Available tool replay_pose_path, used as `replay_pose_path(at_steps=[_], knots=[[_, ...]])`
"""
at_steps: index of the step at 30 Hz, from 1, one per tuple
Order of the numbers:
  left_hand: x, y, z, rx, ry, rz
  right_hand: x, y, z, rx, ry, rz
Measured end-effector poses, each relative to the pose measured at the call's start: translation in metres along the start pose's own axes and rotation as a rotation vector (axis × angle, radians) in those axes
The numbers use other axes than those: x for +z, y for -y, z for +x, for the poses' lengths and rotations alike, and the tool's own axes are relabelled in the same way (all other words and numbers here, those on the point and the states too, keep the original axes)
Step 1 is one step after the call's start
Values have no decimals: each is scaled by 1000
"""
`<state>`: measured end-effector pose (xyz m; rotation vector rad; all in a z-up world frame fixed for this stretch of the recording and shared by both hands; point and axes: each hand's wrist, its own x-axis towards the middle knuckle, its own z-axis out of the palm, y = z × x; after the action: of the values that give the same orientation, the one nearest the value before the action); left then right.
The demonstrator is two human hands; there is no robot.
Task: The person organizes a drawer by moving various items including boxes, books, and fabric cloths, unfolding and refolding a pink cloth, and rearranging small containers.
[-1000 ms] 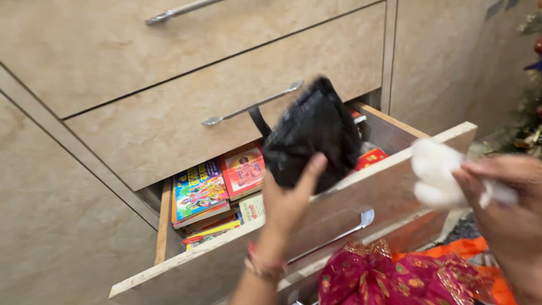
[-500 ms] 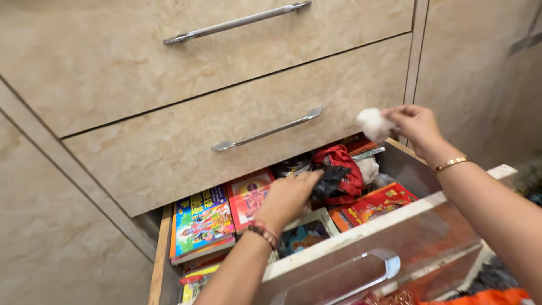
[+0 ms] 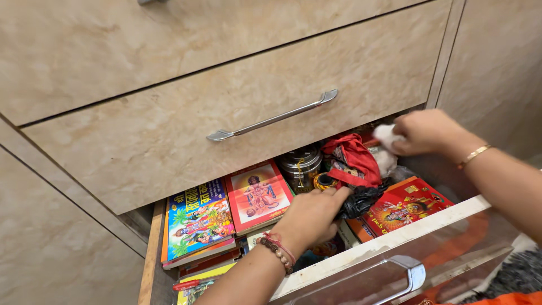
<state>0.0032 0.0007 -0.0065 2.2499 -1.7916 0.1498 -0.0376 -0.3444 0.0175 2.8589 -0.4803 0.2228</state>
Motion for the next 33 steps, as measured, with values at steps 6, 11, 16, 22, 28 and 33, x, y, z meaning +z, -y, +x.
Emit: replay_pose_path(at_steps=[6,11,16,22,28,33], knots=[[5,2,4,-198,-25,-24,38,-14,10,-78,92,55],[-5,4,1,-413,-115,-204,90,-22,23,-176,305,188],[-6,7,0,-539,-220,-288,97,-17,22,-208,516,50],[-16,5,2,-586,-330,-416,82,5,38,-261,602,-26],[-23,4,3,-491,-472,-563,45,-2,37,-365,253,-114],[-19,12,3,-261,-744,-504,57,5,46,-428,-13,111]])
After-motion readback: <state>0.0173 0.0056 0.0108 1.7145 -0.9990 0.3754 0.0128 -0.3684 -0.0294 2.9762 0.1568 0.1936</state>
